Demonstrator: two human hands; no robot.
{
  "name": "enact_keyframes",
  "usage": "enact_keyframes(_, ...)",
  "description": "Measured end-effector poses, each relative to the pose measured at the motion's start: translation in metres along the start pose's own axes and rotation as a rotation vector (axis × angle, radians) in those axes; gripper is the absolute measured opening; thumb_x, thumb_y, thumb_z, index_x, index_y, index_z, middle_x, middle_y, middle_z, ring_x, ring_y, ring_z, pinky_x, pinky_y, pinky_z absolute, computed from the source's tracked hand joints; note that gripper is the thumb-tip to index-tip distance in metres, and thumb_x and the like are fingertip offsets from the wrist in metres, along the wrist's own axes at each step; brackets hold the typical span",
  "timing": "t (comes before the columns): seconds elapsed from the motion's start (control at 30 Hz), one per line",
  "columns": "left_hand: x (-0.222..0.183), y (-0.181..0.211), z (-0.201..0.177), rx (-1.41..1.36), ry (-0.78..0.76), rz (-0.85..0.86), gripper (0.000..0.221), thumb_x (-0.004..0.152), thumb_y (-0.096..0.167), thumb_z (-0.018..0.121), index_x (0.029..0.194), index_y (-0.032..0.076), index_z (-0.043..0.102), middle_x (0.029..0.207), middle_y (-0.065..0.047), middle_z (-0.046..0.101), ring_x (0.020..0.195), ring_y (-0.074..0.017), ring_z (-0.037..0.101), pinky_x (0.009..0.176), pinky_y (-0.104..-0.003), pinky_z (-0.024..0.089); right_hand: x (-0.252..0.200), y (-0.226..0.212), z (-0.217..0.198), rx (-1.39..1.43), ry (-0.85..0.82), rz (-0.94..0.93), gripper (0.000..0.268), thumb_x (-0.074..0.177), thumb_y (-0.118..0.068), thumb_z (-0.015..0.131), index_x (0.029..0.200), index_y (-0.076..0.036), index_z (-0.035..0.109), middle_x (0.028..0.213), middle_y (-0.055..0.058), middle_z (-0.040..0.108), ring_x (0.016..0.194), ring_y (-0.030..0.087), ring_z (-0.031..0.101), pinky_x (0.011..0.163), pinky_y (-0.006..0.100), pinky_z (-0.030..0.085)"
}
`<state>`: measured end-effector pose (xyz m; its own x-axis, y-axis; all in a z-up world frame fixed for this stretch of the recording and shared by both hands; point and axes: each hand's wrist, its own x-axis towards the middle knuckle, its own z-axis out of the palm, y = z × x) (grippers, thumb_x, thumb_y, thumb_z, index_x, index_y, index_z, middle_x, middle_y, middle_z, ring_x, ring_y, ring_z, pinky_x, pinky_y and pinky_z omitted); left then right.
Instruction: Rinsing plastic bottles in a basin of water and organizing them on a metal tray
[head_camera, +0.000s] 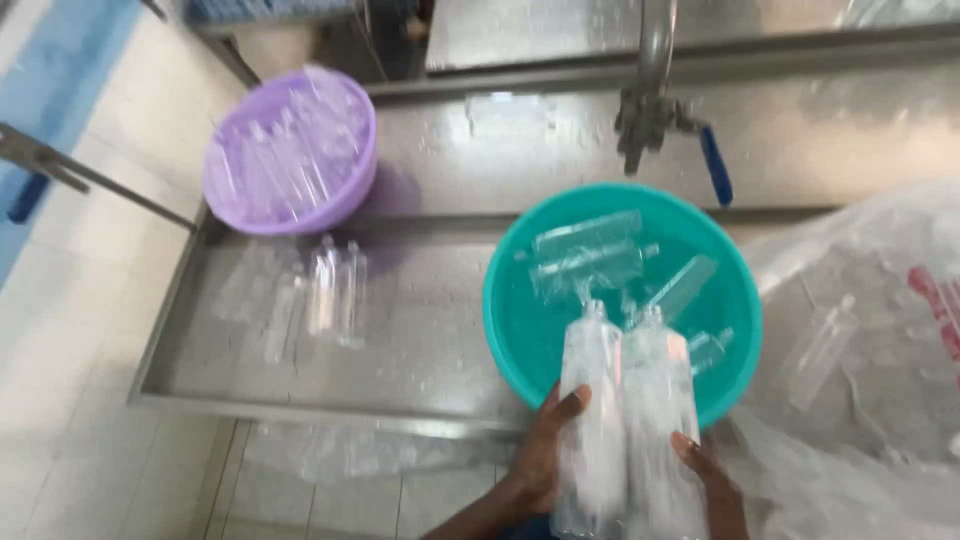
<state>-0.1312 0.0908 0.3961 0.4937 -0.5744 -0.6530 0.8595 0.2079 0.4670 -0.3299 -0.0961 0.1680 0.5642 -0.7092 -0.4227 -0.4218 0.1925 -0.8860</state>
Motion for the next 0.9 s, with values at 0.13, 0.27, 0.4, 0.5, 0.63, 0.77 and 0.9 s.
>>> enact_keyframes(0.13,0.104,-0.068,-0.068,-0.338,-0.283,-0.429,0.077,0.096,0.056,0.081,0.146,-0.001,0.068,0.125,-0.025,0.078,0.111,-0.0438,0.074,0.096,-0.061,0.056,-0.041,-0.150,0.038,0.355,-0.046,0.299,0.041,0.098,-0.033,0.069,0.133,-0.012,0.075,0.126,0.007,0.073,0.119,0.020,0.066,0.102,0.039,0.052)
enact_keyframes(0.27,0.085,-0.019,-0.024,-0.127,-0.264,0.078,0.065,0.092,0.038,0.082,0.148,0.011,0.061,0.124,-0.016,0.076,0.103,-0.0352,0.075,0.086,-0.055,0.061,-0.011,-0.173,0.049,0.168,0.091,0.324,0.043,0.100,-0.032,0.072,0.129,-0.001,0.078,0.118,0.021,0.077,0.105,0.031,0.068,0.090,0.049,0.050)
enact_keyframes(0.4,0.088,-0.025,-0.032,-0.097,-0.194,-0.039,0.055,0.100,0.044,0.078,0.138,0.006,0.067,0.109,-0.018,0.077,0.081,-0.0369,0.075,0.057,-0.056,0.063,-0.029,-0.204,0.048,0.506,-0.159,0.399,0.046,0.104,-0.037,0.064,0.138,-0.005,0.068,0.114,0.017,0.072,0.097,0.035,0.067,0.082,0.053,0.052)
enact_keyframes(0.5,0.050,-0.044,-0.016,-0.079,-0.018,0.145,0.070,0.085,0.027,0.078,0.152,0.013,0.067,0.127,-0.010,0.081,0.107,-0.0270,0.078,0.095,-0.042,0.062,-0.001,-0.145,0.024,0.007,0.153,0.589,0.076,0.096,-0.041,0.071,0.164,-0.015,0.051,0.164,0.009,0.050,0.154,0.033,0.042,0.133,0.053,0.025)
enact_keyframes(0.63,0.152,-0.068,-0.061,-0.335,-0.225,-0.304,0.075,0.094,0.053,0.085,0.152,0.009,0.070,0.128,-0.021,0.079,0.112,-0.0431,0.074,0.092,-0.059,0.058,-0.027,-0.205,0.060,0.426,-0.164,0.356,0.038,0.108,-0.037,0.064,0.125,-0.004,0.070,0.107,0.015,0.069,0.092,0.028,0.059,0.080,0.047,0.045)
enact_keyframes(0.77,0.084,-0.025,-0.015,-0.120,-0.173,0.049,0.060,0.093,0.037,0.083,0.145,0.011,0.067,0.117,-0.013,0.076,0.096,-0.0324,0.076,0.074,-0.044,0.059,0.011,-0.190,0.058,0.302,0.034,0.363,0.050,0.109,-0.028,0.058,0.147,0.004,0.064,0.141,0.026,0.062,0.127,0.045,0.059,0.107,0.058,0.045)
enact_keyframes(0.9,0.141,-0.027,-0.047,-0.269,-0.362,-0.141,0.059,0.108,0.047,0.083,0.146,0.003,0.071,0.115,-0.019,0.078,0.102,-0.0419,0.075,0.070,-0.064,0.062,0.008,-0.189,0.052,0.350,-0.120,0.173,0.047,0.105,-0.022,0.051,0.151,-0.014,0.059,0.156,0.017,0.060,0.141,0.033,0.056,0.118,0.050,0.041)
